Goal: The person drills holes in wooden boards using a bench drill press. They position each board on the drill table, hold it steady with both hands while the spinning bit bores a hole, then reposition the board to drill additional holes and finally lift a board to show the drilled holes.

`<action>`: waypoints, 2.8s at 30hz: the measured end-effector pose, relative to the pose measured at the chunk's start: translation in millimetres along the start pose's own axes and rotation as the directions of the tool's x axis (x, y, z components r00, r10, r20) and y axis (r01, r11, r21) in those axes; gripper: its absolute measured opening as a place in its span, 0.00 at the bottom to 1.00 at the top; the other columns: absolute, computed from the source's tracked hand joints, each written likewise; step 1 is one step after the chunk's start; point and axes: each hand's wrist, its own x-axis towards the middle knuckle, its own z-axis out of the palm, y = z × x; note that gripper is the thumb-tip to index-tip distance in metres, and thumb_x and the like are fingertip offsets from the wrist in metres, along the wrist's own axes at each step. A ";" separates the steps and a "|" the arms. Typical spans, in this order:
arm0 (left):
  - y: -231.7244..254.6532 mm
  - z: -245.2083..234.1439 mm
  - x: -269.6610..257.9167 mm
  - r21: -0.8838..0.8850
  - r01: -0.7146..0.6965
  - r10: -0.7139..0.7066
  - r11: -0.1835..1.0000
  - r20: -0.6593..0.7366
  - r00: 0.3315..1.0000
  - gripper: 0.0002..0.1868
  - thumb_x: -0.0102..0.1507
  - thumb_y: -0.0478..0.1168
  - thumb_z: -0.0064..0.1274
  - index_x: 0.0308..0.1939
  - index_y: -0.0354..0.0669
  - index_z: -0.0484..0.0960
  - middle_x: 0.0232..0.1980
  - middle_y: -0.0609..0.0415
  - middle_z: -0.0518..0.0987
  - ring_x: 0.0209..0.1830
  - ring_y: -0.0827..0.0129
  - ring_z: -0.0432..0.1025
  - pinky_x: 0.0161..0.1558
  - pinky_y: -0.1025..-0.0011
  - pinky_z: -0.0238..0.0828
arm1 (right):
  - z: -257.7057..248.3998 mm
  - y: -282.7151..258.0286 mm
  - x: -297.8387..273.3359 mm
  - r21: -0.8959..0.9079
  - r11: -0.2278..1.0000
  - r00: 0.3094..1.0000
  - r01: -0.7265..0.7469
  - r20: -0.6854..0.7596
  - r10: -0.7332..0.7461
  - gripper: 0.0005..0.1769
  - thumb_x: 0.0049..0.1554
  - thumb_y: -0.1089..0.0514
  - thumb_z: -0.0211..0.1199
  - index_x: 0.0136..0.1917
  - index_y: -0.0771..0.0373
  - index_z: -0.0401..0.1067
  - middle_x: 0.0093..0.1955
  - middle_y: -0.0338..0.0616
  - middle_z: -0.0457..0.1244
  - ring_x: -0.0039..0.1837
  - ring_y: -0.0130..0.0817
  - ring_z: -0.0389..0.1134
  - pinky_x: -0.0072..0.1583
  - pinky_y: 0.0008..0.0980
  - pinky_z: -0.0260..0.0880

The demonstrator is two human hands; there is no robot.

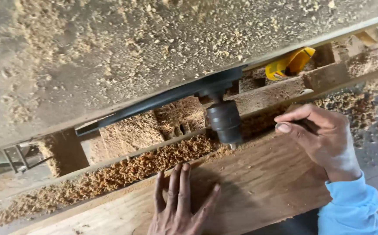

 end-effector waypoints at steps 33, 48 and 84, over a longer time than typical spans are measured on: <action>56.4 -25.1 -44.4 -0.302 0.073 0.012 0.951 0.272 0.962 0.79 0.34 0.82 0.66 0.81 0.68 0.41 0.81 0.22 0.41 0.82 0.34 0.38 0.76 0.35 0.31 | -18.5 30.0 -119.6 0.151 0.950 0.962 0.272 -0.048 -0.268 0.08 0.59 0.63 0.66 0.54 0.58 0.75 0.52 0.39 0.72 0.55 0.26 0.75 0.55 0.25 0.79; 148.1 -8.7 0.1 -0.348 -0.048 0.037 0.936 -0.039 0.999 0.37 0.67 0.65 0.53 0.73 0.48 0.72 0.71 0.45 0.73 0.72 0.55 0.69 0.75 0.42 0.57 | -21.5 16.5 -197.5 -0.070 0.987 0.984 0.142 -0.101 -0.149 0.13 0.56 0.65 0.67 0.55 0.63 0.76 0.52 0.44 0.72 0.58 0.34 0.73 0.62 0.30 0.73; 38.5 -13.1 -151.3 0.060 0.648 -0.594 0.760 -0.341 0.728 0.07 0.69 0.46 0.55 0.43 0.49 0.83 0.49 0.54 0.82 0.52 0.56 0.74 0.65 0.53 0.62 | -38.5 33.3 -212.0 -0.128 0.944 0.935 0.304 -0.150 -0.321 0.09 0.60 0.68 0.62 0.55 0.68 0.71 0.56 0.51 0.70 0.65 0.46 0.73 0.67 0.41 0.74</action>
